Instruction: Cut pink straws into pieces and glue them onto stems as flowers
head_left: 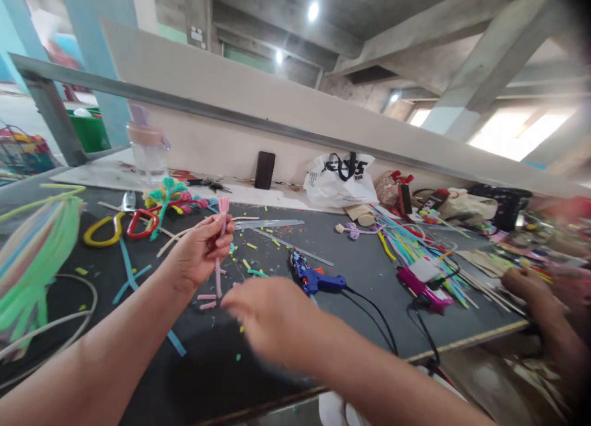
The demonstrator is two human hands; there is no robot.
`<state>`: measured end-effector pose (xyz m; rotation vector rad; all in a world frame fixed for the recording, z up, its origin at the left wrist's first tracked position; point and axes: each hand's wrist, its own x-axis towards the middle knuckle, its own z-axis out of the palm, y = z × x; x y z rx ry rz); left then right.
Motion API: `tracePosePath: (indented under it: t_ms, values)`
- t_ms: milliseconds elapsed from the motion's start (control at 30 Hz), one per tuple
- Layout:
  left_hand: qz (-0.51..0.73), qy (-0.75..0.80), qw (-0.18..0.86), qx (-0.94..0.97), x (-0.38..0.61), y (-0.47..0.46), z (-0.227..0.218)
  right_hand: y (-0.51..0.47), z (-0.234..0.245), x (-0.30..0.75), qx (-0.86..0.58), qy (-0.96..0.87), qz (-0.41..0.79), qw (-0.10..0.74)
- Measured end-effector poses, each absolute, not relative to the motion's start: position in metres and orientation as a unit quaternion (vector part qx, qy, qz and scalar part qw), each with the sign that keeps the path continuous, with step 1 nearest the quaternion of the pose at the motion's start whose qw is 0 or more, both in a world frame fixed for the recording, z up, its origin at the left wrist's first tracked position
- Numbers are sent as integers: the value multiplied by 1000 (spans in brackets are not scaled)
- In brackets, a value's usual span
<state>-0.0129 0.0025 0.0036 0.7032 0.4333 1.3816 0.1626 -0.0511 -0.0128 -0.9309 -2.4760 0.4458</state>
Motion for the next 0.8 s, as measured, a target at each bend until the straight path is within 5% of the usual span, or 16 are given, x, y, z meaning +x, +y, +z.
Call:
tracePosePath:
  t_ms: [333,600,800]
  values:
    - [608,219,672,360,-6,-2,5,37,-30,93,-409,-903,114,58]
    - [524,261,697,414,8,-13,5,-4,-6,168,-439,-876,131,154]
    - [470,299,708,434,16,-16,-9,-36,-31,208,-346,-905,114,219]
